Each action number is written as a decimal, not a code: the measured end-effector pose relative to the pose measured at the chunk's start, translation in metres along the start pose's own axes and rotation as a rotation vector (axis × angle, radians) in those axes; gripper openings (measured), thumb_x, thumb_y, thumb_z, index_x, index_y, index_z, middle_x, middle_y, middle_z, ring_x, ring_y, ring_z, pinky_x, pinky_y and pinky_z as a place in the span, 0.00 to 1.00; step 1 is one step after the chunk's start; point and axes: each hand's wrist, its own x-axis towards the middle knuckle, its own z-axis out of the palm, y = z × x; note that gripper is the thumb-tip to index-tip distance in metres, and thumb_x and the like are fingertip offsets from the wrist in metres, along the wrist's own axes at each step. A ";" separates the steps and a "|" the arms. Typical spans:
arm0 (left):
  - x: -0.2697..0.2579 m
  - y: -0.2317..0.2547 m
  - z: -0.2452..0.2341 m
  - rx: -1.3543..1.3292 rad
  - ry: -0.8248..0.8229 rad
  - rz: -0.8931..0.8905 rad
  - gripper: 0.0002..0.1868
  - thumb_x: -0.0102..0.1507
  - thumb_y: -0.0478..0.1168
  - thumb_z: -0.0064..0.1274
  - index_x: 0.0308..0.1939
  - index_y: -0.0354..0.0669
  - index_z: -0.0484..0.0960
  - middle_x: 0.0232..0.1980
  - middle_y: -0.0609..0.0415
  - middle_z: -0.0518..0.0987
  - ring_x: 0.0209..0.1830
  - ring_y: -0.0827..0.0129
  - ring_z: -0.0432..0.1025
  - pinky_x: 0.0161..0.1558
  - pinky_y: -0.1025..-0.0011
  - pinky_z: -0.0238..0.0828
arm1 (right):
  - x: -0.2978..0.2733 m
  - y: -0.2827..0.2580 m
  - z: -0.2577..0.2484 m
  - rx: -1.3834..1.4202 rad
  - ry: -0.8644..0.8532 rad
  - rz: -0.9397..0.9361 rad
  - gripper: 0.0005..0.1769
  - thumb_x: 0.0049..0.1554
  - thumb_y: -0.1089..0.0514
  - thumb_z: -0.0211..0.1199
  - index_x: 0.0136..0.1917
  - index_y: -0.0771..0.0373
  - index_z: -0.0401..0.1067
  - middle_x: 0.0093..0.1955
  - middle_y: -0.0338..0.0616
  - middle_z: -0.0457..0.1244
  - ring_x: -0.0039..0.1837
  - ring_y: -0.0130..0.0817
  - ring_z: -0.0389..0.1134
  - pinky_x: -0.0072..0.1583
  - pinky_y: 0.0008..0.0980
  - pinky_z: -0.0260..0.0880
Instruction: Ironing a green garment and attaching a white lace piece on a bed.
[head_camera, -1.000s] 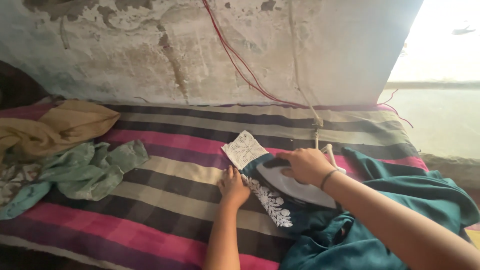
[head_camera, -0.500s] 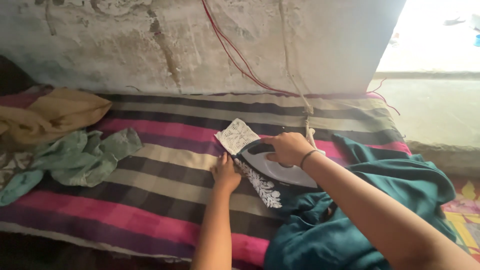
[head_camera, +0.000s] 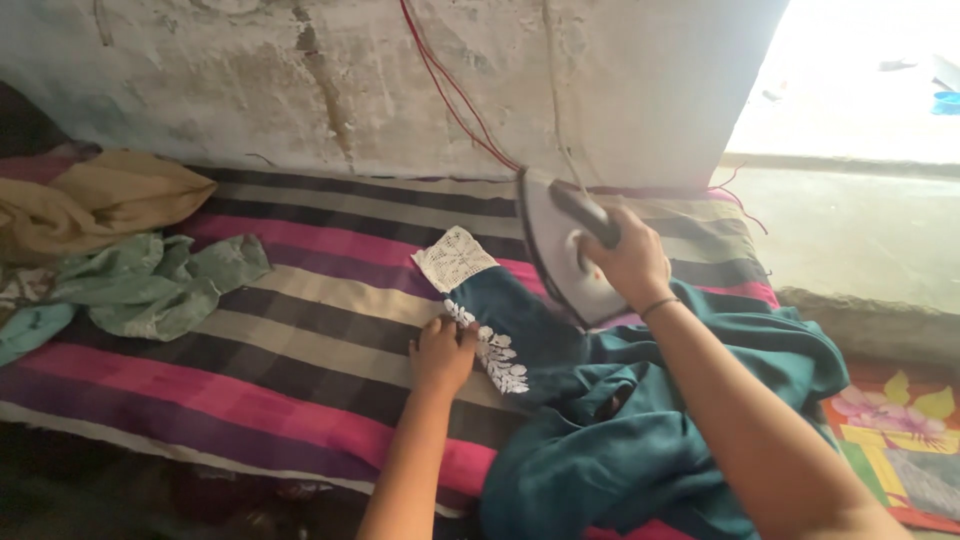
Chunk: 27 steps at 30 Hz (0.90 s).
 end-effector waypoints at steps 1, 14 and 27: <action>-0.002 0.007 -0.003 -0.026 -0.002 -0.031 0.29 0.65 0.57 0.51 0.62 0.41 0.76 0.70 0.46 0.69 0.72 0.51 0.60 0.70 0.36 0.48 | 0.003 0.002 0.003 0.100 0.184 -0.007 0.31 0.49 0.44 0.72 0.65 0.50 0.74 0.48 0.52 0.72 0.50 0.49 0.74 0.54 0.44 0.72; -0.006 0.028 -0.021 0.044 0.044 0.000 0.37 0.54 0.69 0.60 0.53 0.45 0.82 0.62 0.47 0.74 0.67 0.48 0.64 0.67 0.46 0.59 | 0.009 0.079 0.108 0.603 0.706 -0.088 0.32 0.56 0.52 0.73 0.65 0.65 0.60 0.55 0.57 0.67 0.56 0.48 0.70 0.58 0.42 0.70; 0.033 -0.011 0.025 -0.489 -0.217 -0.306 0.19 0.55 0.50 0.64 0.42 0.41 0.88 0.38 0.46 0.83 0.37 0.55 0.78 0.38 0.59 0.72 | -0.077 0.009 0.068 0.105 0.534 -0.057 0.41 0.48 0.46 0.76 0.63 0.69 0.60 0.61 0.63 0.57 0.67 0.59 0.57 0.68 0.50 0.58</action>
